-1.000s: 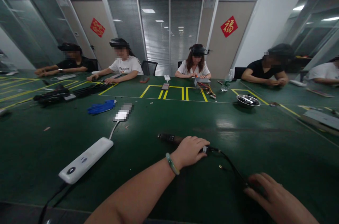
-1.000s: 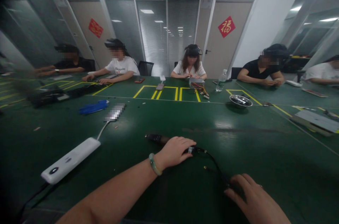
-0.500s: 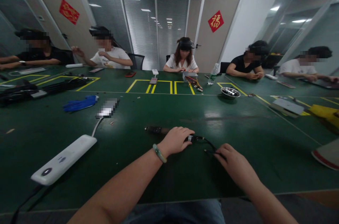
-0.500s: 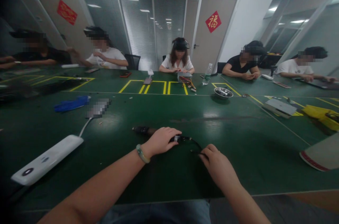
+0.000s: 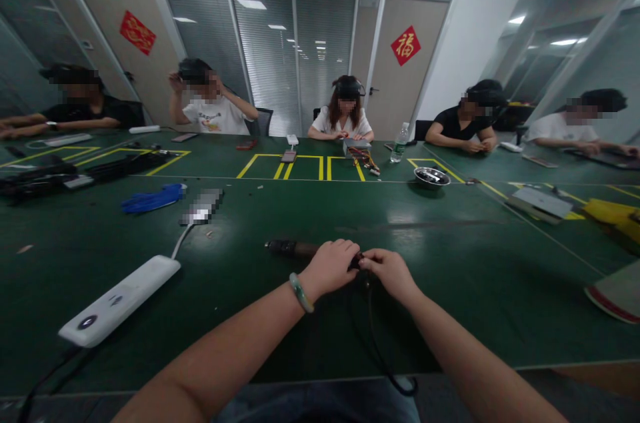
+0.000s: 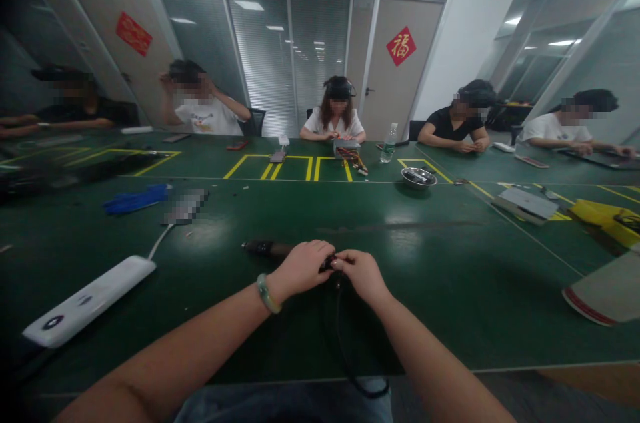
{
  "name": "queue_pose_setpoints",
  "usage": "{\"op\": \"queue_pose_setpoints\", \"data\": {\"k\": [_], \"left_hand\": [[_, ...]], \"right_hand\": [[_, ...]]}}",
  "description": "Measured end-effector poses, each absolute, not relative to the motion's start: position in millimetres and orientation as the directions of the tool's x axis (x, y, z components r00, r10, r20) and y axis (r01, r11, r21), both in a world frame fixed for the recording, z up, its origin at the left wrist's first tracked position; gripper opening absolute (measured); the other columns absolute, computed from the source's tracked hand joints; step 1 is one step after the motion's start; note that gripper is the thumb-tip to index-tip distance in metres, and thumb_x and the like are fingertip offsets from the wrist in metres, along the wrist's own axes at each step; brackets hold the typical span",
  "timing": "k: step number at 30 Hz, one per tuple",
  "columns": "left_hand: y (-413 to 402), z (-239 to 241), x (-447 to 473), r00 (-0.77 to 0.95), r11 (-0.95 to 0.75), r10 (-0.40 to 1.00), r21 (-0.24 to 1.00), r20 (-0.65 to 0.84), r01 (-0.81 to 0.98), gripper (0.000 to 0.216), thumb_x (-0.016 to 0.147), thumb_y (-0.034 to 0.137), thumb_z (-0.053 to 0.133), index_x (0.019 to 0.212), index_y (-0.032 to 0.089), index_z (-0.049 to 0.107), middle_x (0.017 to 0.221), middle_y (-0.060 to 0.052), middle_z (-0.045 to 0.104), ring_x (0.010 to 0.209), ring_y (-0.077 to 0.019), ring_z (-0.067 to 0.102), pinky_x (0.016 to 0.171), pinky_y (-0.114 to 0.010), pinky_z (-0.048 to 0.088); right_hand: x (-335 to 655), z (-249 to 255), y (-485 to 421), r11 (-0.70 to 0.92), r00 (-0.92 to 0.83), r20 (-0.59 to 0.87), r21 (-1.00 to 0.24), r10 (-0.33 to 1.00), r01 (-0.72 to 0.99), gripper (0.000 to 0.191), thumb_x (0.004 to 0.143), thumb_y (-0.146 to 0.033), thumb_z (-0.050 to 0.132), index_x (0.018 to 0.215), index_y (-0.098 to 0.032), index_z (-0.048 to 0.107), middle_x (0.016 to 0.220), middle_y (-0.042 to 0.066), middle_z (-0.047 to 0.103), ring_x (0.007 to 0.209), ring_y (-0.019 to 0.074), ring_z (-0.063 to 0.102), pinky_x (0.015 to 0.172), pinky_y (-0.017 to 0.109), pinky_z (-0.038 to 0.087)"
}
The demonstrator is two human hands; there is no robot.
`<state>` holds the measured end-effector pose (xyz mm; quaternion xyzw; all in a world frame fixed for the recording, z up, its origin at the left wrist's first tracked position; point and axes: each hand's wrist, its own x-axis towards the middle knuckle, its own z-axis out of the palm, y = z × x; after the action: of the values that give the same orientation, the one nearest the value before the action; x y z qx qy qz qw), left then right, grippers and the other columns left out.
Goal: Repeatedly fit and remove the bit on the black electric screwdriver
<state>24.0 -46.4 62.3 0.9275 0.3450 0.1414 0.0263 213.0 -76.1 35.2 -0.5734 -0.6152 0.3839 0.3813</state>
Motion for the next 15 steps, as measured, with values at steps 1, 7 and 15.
{"op": "queue_pose_setpoints", "data": {"k": [1,7,15], "left_hand": [[-46,61,27,0.712,-0.753,0.656,0.143,0.251,0.643,0.027,0.086,0.034,0.061,0.109,0.022,0.052,0.107,-0.004,0.060,0.102,-0.0219,0.055,0.084,-0.034,0.044],[-37,53,42,0.689,-0.734,0.675,0.145,0.264,0.664,0.016,0.089,0.029,0.058,0.103,0.022,0.054,0.104,-0.004,0.059,0.099,-0.0206,0.056,0.082,-0.033,0.044],[-34,46,43,0.690,-0.753,0.655,0.191,0.308,0.630,0.009,0.091,0.028,0.055,0.096,0.021,0.056,0.098,-0.003,0.061,0.092,-0.0192,0.058,0.079,-0.032,0.045]], "right_hand": [[211,30,-74,0.047,0.014,0.057,-0.919,0.998,0.391,0.023,0.076,-0.036,0.065,0.090,-0.019,0.072,0.081,0.002,0.072,0.076,0.0173,0.064,0.072,0.028,0.047],[222,29,-82,0.030,0.179,0.141,-0.856,0.974,0.516,0.026,0.078,-0.044,0.063,0.090,-0.021,0.070,0.084,0.002,0.072,0.077,0.0186,0.065,0.071,0.030,0.047],[227,38,-86,-0.026,0.193,0.177,-0.670,0.965,0.742,0.026,0.083,-0.041,0.055,0.094,-0.025,0.072,0.088,0.003,0.072,0.078,0.0193,0.066,0.070,0.030,0.048]]}}
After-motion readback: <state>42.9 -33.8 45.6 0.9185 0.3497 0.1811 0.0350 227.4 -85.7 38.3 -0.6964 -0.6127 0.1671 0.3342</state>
